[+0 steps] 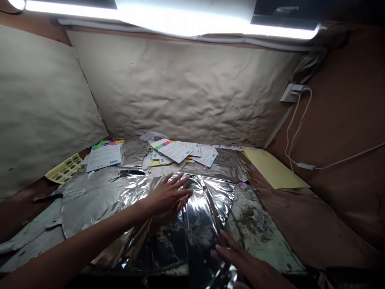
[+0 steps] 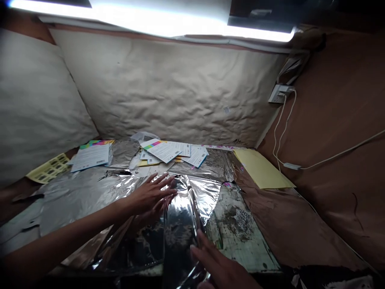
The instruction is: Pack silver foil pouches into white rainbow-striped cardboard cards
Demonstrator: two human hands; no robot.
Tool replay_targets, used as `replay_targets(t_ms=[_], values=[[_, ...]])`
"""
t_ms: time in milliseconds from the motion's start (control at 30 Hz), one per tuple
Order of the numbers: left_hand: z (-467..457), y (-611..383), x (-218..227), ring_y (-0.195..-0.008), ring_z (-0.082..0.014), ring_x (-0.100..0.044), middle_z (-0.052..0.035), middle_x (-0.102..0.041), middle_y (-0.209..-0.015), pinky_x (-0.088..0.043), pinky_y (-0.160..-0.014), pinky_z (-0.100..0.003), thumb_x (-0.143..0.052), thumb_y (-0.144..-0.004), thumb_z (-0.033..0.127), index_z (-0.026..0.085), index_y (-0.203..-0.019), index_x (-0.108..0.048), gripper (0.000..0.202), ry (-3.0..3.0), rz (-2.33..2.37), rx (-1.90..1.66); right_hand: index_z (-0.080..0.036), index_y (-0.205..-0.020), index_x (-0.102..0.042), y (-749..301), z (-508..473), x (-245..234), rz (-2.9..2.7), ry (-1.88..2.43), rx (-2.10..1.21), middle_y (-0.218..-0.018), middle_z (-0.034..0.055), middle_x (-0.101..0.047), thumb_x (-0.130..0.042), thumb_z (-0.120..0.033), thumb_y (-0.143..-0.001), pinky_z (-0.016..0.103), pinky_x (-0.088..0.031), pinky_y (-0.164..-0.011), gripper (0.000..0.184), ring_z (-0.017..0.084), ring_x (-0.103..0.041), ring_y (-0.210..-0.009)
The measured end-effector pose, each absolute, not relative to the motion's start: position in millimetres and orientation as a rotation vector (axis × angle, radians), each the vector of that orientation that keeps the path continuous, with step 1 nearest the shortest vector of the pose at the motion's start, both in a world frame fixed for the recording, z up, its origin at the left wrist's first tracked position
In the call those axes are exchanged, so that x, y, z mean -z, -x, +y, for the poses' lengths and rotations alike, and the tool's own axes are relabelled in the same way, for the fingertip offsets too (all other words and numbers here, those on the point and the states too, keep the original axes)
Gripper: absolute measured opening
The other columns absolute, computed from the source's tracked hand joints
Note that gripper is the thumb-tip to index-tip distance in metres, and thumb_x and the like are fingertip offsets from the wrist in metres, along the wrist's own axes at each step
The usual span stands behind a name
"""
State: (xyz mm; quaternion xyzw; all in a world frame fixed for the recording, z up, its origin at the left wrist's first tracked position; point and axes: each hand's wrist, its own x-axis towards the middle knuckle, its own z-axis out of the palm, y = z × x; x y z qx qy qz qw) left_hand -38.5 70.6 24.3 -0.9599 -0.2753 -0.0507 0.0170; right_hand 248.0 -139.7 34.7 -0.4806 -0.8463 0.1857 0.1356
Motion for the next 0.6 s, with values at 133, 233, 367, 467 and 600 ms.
replay_targets(t_ms=[133,233,367,467,600], values=[[75.6,35.9,-15.8,-0.139,-0.0337,-0.040,-0.0103,-0.039,-0.154,-0.036,-0.106,-0.053,-0.047,-0.099,0.036,0.035,-0.145,-0.043,0.046,3.121,-0.757,0.044,-0.031,-0.152,-0.033,-258.0,-150.8,-45.4,-2.500,1.265,-0.253,-0.154,0.0017,-0.035,-0.055,-0.017,-0.090,0.034,-0.044,-0.111,0.067,0.024,-0.041,-0.139],[71.1,30.3,-16.4,-0.137,-0.0352,-0.041,-0.0127,-0.041,-0.152,-0.038,-0.104,-0.053,-0.047,-0.098,0.034,0.033,-0.143,-0.045,0.044,3.123,-0.665,0.114,-0.025,-0.152,-0.034,-250.3,-139.2,-17.0,-2.587,1.156,0.089,-0.151,0.0071,-0.039,-0.058,-0.016,-0.087,0.040,-0.044,-0.110,0.070,0.029,-0.042,-0.138],[32.0,34.5,-31.2,-0.101,-0.0235,-0.064,-0.0107,-0.064,-0.119,-0.049,-0.087,-0.035,-0.052,-0.093,0.023,0.023,-0.119,-0.061,0.028,3.172,-0.588,0.298,-0.026,-0.146,-0.044,-227.0,-122.5,19.5,-2.603,0.983,0.232,-0.147,0.0056,-0.048,-0.054,-0.015,-0.091,0.038,-0.046,-0.107,0.057,0.025,-0.047,-0.136],[-10.6,53.1,-43.8,-0.088,-0.0208,-0.064,-0.0055,-0.068,-0.103,-0.051,-0.081,-0.031,-0.058,-0.084,0.022,0.023,-0.115,-0.059,0.032,3.375,-0.546,0.213,-0.023,-0.138,-0.054,-216.5,-114.9,19.5,-2.534,0.928,0.023,-0.137,0.0065,-0.060,-0.051,-0.017,-0.094,0.034,-0.049,-0.104,0.045,0.022,-0.054,-0.129],[-44.0,73.7,-50.0,-0.120,-0.0274,-0.056,-0.0075,-0.058,-0.136,-0.033,-0.111,-0.043,-0.067,-0.074,0.028,0.025,-0.143,-0.037,0.076,3.549,-0.832,0.273,-0.023,-0.117,-0.071,-213.6,-101.8,4.4,-2.229,1.078,-0.547,-0.114,0.0066,-0.074,-0.053,-0.029,-0.095,0.031,-0.055,-0.092,0.028,0.023,-0.067,-0.110]])
